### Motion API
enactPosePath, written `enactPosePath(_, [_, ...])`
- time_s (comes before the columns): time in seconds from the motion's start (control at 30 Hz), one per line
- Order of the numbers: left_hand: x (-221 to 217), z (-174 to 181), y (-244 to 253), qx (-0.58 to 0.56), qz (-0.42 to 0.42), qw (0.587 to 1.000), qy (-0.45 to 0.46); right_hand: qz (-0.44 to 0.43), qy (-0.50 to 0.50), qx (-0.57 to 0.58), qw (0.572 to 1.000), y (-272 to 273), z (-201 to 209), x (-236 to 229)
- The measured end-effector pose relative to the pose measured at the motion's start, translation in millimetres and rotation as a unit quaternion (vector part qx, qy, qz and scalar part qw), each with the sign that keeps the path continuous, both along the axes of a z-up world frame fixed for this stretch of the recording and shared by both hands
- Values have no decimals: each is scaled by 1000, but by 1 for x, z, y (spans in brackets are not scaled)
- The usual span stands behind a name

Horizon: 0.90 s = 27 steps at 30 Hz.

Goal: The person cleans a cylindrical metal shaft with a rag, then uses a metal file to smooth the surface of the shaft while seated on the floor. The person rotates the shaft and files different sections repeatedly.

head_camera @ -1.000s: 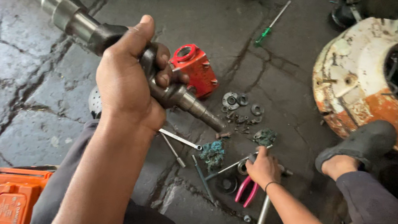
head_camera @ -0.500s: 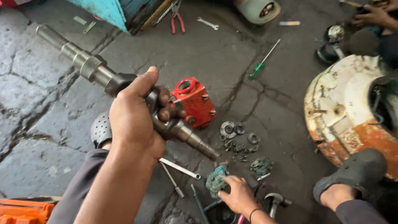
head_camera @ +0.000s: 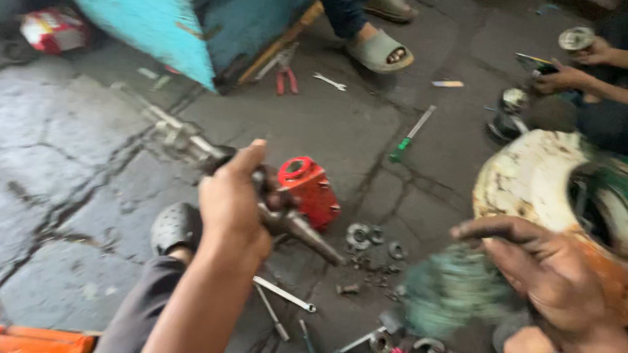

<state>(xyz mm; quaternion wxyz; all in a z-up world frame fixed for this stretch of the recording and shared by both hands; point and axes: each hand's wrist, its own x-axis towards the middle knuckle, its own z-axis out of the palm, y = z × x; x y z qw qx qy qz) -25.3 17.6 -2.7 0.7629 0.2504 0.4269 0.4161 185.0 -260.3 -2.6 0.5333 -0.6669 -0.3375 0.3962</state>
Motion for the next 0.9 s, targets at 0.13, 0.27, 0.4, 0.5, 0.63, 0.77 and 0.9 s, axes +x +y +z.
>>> enactPosePath(0.13, [7, 0, -4, -3, -2, 1000, -2, 240, 349, -70, 903, 9, -61, -58])
enactPosePath(0.27, [17, -10, -9, -16, -6, 1000, 19, 359, 185, -110, 908, 23, -112, -64])
enactPosePath(0.4, [27, -13, -14, 3, -21, 999, 28, -57, 314, -16, 948, 20, -79, -27])
enactPosePath(0.5, [37, -11, -21, 27, -35, 999, 5, -218, 282, 80, 931, 34, -39, -31])
enactPosePath(0.63, [54, -8, -38, -26, -70, 997, -17, -92, -138, 18, 986, 47, -16, -82])
enactPosePath(0.77, [69, -15, -52, -12, -84, 996, 14, -23, -529, 165, 832, 65, -42, -97])
enactPosePath(0.9, [75, -22, -52, -21, -82, 996, 34, -34, -205, -135, 969, 53, -63, -87])
